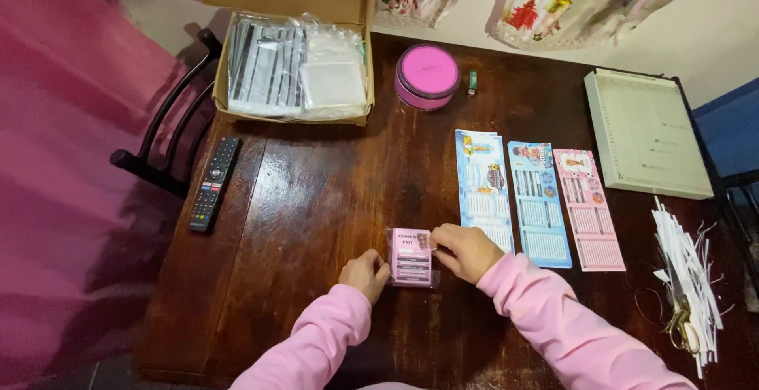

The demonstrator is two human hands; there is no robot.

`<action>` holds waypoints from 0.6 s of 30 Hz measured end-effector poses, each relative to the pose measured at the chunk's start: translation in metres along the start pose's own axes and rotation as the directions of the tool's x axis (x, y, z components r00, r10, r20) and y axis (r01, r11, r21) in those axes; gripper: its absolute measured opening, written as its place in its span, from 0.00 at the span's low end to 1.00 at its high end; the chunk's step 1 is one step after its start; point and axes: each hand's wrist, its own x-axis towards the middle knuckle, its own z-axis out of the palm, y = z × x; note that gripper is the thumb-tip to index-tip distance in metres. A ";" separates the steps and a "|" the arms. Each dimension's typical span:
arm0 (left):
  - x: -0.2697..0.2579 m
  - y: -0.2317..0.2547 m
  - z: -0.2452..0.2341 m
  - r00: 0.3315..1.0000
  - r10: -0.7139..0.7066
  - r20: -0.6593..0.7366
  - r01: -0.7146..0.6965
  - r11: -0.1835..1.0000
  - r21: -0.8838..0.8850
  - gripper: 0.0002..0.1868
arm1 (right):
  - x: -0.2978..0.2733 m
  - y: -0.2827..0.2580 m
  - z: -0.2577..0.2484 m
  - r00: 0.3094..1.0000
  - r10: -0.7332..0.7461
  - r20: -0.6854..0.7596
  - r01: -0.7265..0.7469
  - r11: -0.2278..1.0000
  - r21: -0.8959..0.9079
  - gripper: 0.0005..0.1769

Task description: The person places a stack of cards and a small object into a clear plastic bag, seals it, and uses shears to trim the excess plastic from the top.

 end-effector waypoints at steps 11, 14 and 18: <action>0.003 0.000 -0.001 1.000 0.003 0.021 -0.003 1.000 0.001 0.12 | -0.003 -0.004 -0.007 0.999 0.001 0.035 -0.001 1.000 -0.006 0.10; 0.001 0.001 -0.002 1.000 0.005 0.017 -0.005 1.000 -0.007 0.12 | 0.001 -0.017 -0.019 1.000 -0.011 0.016 0.011 0.999 0.040 0.19; 0.004 -0.004 0.001 1.000 0.016 0.011 -0.016 1.000 -0.004 0.12 | 0.006 -0.028 -0.026 0.950 0.265 0.165 -0.267 0.964 -0.011 0.23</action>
